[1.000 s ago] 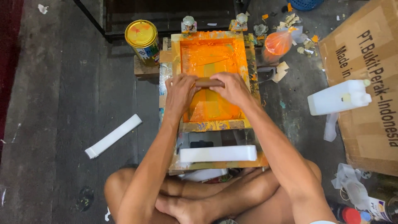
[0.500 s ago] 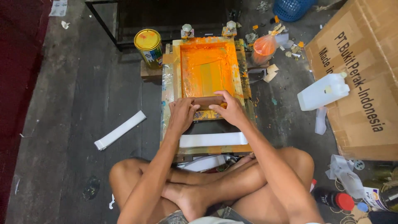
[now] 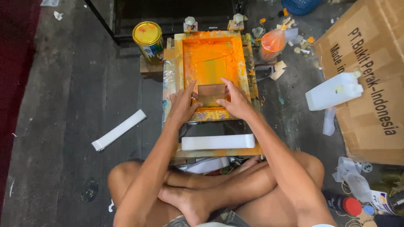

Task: Manual screen printing of orange ink onto white adhesive labels using a small screen and squeegee.

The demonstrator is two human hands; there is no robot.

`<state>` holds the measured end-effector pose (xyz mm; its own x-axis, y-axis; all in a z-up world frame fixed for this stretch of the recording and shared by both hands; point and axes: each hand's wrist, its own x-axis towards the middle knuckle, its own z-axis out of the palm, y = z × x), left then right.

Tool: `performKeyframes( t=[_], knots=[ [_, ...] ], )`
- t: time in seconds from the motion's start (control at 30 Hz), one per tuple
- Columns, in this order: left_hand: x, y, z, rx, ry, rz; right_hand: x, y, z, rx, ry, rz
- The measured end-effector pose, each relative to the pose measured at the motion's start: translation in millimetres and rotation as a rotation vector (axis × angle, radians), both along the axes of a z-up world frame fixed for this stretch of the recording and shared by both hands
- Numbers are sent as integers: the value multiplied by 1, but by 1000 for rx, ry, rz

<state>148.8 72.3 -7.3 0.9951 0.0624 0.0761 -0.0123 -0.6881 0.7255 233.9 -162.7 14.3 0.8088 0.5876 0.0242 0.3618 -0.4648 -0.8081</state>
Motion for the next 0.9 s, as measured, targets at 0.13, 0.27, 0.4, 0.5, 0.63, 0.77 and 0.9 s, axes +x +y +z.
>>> performKeyframes(
  t=[0.13,0.27,0.4,0.5,0.63,0.77,0.9],
  knots=[
    [40,14,-2,66,95,-40,37,11,1,-55,-8,49],
    [80,20,10,24,90,-7,77,26,6,-48,-61,16],
    [118,25,8,68,22,61,98,41,25,29,-109,-15],
    [126,16,29,209,-215,114,114,47,17,86,-438,48],
    [114,17,17,219,-207,109,108,47,12,127,-459,102],
    [80,10,22,269,-185,90,73,38,23,132,-515,130],
    [39,1,20,253,-126,56,28,23,41,124,-509,117]
  ],
)
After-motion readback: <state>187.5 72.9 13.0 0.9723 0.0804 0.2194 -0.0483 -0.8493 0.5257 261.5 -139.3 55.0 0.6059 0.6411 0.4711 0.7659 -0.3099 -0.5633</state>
